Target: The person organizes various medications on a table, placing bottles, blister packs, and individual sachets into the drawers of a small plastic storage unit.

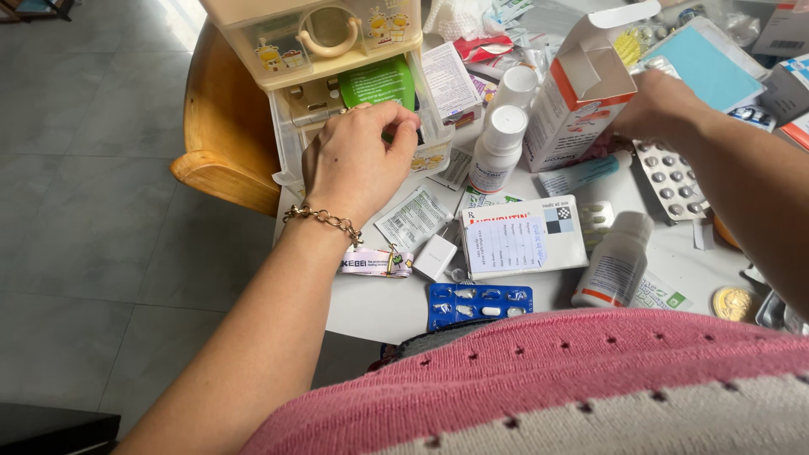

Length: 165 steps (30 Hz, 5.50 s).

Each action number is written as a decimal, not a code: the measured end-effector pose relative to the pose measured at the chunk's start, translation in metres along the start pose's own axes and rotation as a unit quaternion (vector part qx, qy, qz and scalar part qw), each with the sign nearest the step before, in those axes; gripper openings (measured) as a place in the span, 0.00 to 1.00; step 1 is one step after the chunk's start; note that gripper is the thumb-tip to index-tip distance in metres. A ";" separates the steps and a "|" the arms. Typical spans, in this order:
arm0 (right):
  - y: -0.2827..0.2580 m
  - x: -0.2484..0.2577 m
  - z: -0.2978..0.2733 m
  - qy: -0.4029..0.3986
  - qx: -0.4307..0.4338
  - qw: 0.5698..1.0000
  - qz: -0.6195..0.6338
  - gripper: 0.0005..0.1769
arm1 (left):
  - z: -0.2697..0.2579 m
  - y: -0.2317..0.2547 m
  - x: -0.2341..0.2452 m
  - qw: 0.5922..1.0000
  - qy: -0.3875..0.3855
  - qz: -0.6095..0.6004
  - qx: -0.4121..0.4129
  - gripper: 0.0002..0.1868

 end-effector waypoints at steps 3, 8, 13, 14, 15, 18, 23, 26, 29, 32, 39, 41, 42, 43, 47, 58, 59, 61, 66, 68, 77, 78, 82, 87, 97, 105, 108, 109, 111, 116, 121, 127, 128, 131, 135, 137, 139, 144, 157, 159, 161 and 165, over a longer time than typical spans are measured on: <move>-0.001 -0.003 -0.008 0.002 -0.009 1.000 -0.002 0.30 | 0.000 -0.001 -0.001 1.000 -0.014 0.003 0.011 0.09; 0.036 -0.006 0.006 0.068 0.037 0.966 0.248 0.27 | 0.001 0.001 -0.001 0.999 -0.012 0.021 0.024 0.09; 0.101 0.003 0.049 0.370 -0.099 0.891 0.245 0.48 | 0.001 0.002 -0.001 0.999 -0.013 0.028 0.028 0.09; 0.106 0.005 0.055 0.316 -0.168 0.885 0.299 0.48 | 0.001 0.002 -0.001 0.999 -0.014 0.024 0.026 0.09; 0.111 0.004 0.058 0.258 -0.235 0.869 0.350 0.48 | 0.001 0.003 0.000 0.999 -0.016 0.020 0.024 0.09; 0.109 0.006 0.051 0.240 -0.217 0.915 0.242 0.45 | 0.000 0.004 0.001 0.999 -0.020 0.024 0.039 0.09; 0.075 0.019 -0.003 0.316 -0.039 0.919 0.234 0.22 | 0.000 0.004 0.000 0.998 -0.024 0.035 0.040 0.09; 0.048 0.022 -0.018 0.380 0.084 0.902 0.189 0.12 | 0.001 0.003 -0.002 0.999 -0.014 0.040 0.028 0.09; 0.021 0.025 -0.030 0.367 0.113 0.909 0.163 0.12 | 0.001 0.003 -0.003 0.999 -0.011 0.040 0.028 0.09; -0.006 0.029 -0.050 0.352 0.119 0.909 0.189 0.11 | 0.001 0.002 -0.002 0.999 -0.017 0.040 0.033 0.10; -0.010 0.037 -0.067 0.266 0.083 0.899 0.338 0.12 | -0.001 0.003 -0.001 0.998 -0.022 0.040 0.037 0.10; 0.010 0.034 -0.051 0.300 0.058 0.887 0.345 0.15 | -0.001 0.003 -0.002 0.998 -0.025 0.036 0.038 0.10; 0.024 0.034 -0.038 0.324 0.054 0.887 0.326 0.15 | -0.001 0.002 -0.002 0.998 -0.026 0.035 0.038 0.10; 0.038 0.036 -0.022 0.348 0.050 0.886 0.301 0.16 | -0.001 0.002 -0.001 0.998 -0.024 0.035 0.035 0.10; 0.091 0.030 0.039 0.299 -0.050 0.927 0.219 0.18 | -0.001 0.001 -0.003 0.999 -0.014 0.033 0.020 0.10; 0.123 0.021 0.095 0.166 -0.173 0.948 0.207 0.17 | 0.001 0.000 -0.002 0.999 -0.019 0.036 0.032 0.09; 0.122 0.022 0.097 0.168 -0.171 0.949 0.205 0.17 | 0.001 0.001 -0.002 0.999 -0.020 0.036 0.029 0.09; 0.118 0.025 0.099 0.169 -0.162 0.951 0.203 0.16 | 0.001 0.001 -0.002 0.999 -0.018 0.038 0.029 0.09; 0.124 0.029 0.101 0.182 -0.148 0.952 0.197 0.15 | 0.002 0.005 -0.003 0.997 -0.022 0.049 0.050 0.10; 0.126 0.028 0.101 0.183 -0.146 0.952 0.196 0.15 | 0.002 0.006 -0.003 0.998 -0.020 0.045 0.042 0.10; 0.140 0.025 0.104 0.186 -0.140 0.951 0.203 0.14 | 0.007 -0.016 0.024 0.998 -0.013 -0.033 0.054 0.08; 0.141 0.026 0.106 0.186 -0.136 0.952 0.203 0.14 | 0.006 -0.021 0.032 0.998 0.008 -0.020 0.052 0.08; 0.146 0.027 0.112 0.193 -0.121 0.952 0.203 0.14 | 0.003 -0.029 0.054 0.997 0.034 -0.042 0.062 0.08; 0.154 0.025 0.121 0.208 -0.085 0.951 0.211 0.13 | 0.006 -0.020 0.064 0.997 0.043 -0.029 0.064 0.08; 0.058 0.076 0.001 0.285 0.195 0.888 0.305 0.19 | 0.026 -0.018 0.025 0.983 -0.117 0.051 0.134 0.18; -0.239 0.080 -0.226 0.125 0.599 0.770 0.180 0.03 | 0.021 -0.042 0.071 0.989 0.010 0.063 0.135 0.12; -0.284 0.057 -0.221 0.124 0.609 0.773 0.130 0.04 | 0.010 -0.051 0.081 0.993 0.056 0.096 0.049 0.12; -0.293 0.048 -0.214 0.118 0.600 0.783 0.117 0.05 | 0.006 -0.055 0.081 0.992 0.053 0.108 0.047 0.11; -0.302 0.031 -0.201 0.062 0.582 0.806 0.091 0.07 | -0.001 -0.061 0.078 0.990 0.043 0.125 0.040 0.09; -0.301 0.012 -0.183 0.004 0.557 0.831 0.008 0.17 | -0.007 -0.065 0.064 0.992 0.029 0.117 0.034 0.13; -0.284 0.018 -0.207 0.045 0.667 0.738 0.091 0.17 | -0.005 -0.055 0.053 0.995 0.040 0.084 0.021 0.18; -0.210 0.039 -0.230 0.139 0.481 0.808 0.311 0.09 | -0.007 -0.023 0.045 0.995 0.030 0.018 -0.089 0.15; -0.195 0.040 -0.233 0.166 0.469 0.809 0.315 0.08 | -0.005 -0.019 0.041 0.996 0.009 0.003 -0.086 0.14; -0.147 0.038 -0.230 0.213 0.416 0.812 0.350 0.08 | 0.000 -0.014 0.030 0.998 -0.052 -0.021 -0.024 0.13; -0.075 0.029 -0.199 0.229 0.317 0.794 0.465 0.08 | 0.007 -0.024 0.018 0.996 -0.087 0.015 0.016 0.16; -0.041 0.028 -0.167 0.277 0.258 0.812 0.444 0.08 | 0.008 -0.031 0.012 0.995 -0.090 0.025 0.019 0.17; -0.014 0.027 -0.133 0.296 0.191 0.841 0.411 0.07 | 0.009 -0.035 0.007 0.996 -0.085 0.031 0.020 0.18; 0.026 0.011 -0.056 0.279 0.073 0.907 0.305 0.10 | 0.008 -0.037 0.007 0.996 -0.074 0.033 0.024 0.18; 0.175 0.021 -0.011 0.180 0.240 0.954 -0.017 0.30 | 0.005 -0.030 0.011 0.990 -0.113 0.035 0.074 0.19; 0.177 0.021 0.001 0.136 0.151 0.961 0.189 0.28 | 0.006 -0.029 0.012 0.990 -0.114 0.032 0.078 0.19; 0.176 0.014 0.020 0.161 0.055 0.954 0.246 0.27 | 0.006 -0.029 0.011 0.990 -0.115 0.032 0.081 0.19; 0.179 0.011 0.047 0.180 -0.037 0.960 0.213 0.25 | 0.006 -0.029 0.011 0.993 -0.099 0.021 0.064 0.18</move>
Point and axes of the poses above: each hand's wrist, its own z-axis towards the middle knuckle, its own x-axis out of the back of the hand, y = z × x, the point moved 3 cm from there along z, towards the middle knuckle, and after that the axes turned 3 degrees about -x, right-handed, at the moved point
